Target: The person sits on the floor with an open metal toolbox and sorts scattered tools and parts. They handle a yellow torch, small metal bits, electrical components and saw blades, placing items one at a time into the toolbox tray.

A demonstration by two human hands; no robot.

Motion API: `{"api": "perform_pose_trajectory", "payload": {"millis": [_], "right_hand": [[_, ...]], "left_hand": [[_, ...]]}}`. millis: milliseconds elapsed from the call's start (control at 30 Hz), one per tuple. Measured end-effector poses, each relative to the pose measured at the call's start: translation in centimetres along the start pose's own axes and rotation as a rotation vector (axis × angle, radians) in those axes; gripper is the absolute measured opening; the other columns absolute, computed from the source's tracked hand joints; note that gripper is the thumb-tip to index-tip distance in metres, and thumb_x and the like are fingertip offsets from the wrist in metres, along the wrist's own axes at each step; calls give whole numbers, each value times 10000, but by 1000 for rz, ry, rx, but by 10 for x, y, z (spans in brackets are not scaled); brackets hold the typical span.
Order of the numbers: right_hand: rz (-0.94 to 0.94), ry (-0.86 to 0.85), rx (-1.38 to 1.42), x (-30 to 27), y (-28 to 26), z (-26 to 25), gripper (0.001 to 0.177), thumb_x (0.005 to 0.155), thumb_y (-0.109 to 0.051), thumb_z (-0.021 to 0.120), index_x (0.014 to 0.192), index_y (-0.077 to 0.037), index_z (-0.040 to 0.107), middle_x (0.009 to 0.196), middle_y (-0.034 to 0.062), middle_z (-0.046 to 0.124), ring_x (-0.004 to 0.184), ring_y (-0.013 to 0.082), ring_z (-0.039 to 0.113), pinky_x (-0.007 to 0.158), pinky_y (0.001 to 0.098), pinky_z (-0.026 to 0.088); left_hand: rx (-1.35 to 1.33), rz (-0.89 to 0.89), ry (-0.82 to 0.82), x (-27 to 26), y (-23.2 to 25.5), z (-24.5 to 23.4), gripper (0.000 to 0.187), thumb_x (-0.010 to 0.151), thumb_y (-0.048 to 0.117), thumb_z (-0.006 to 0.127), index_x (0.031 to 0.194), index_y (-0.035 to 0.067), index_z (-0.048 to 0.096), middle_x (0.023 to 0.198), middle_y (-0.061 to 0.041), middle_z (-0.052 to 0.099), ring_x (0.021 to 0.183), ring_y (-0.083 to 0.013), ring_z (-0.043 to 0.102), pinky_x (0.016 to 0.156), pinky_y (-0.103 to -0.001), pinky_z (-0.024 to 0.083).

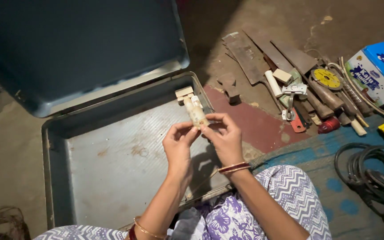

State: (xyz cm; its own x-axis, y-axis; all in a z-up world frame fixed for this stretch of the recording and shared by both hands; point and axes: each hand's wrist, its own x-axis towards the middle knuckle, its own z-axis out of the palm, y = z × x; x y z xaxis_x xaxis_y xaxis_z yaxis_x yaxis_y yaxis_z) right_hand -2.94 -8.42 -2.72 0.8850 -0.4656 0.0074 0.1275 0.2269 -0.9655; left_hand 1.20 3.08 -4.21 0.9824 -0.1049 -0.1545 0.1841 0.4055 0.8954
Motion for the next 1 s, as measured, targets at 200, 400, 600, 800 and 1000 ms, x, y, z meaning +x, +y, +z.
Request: {"api": "perform_pose_trajectory", "payload": {"millis": [200,400,600,800,1000], "right_hand": [[-58,-16,-107,5,32,19,281,837,-9,784,1087,11,657,1029,74,712,922,132,696,790,264,585],[-146,13,-425,18,50,33,298,784,-35,808,1040,2,661,1045,72,671,906,150,722,665,283,647],[-261,30,-649,35,61,49,294,795,-43,811,1023,20,638,1039,130,645,851,241,717,641,302,657],[-337,-39,-733,47,75,54,238,842,27,701,1067,11,627,1089,171,625,873,341,703,711,375,611],[-504,-75,-933,59,91,51,359,783,68,670,1138,17,646,1122,181,630,1086,413,592,952,477,481]], "left_hand": [[-63,-77,92,16,-26,-31,157,882,-53,682,1039,-46,677,996,-128,732,907,-186,702,857,-311,587],[-38,-136,152,43,-53,-50,193,882,-85,649,1068,-59,697,1021,-126,736,902,-176,692,818,-310,560],[-26,-205,145,68,-71,-63,316,909,-84,574,1199,-71,699,1092,-145,743,931,-194,691,816,-305,547],[-2,-206,106,87,-76,-61,356,931,-73,573,1275,-62,664,1161,-146,730,1001,-196,684,875,-296,542],[25,-155,42,103,-88,-63,354,940,-70,557,1268,-68,690,1173,-145,733,1020,-190,674,906,-288,527]]}}
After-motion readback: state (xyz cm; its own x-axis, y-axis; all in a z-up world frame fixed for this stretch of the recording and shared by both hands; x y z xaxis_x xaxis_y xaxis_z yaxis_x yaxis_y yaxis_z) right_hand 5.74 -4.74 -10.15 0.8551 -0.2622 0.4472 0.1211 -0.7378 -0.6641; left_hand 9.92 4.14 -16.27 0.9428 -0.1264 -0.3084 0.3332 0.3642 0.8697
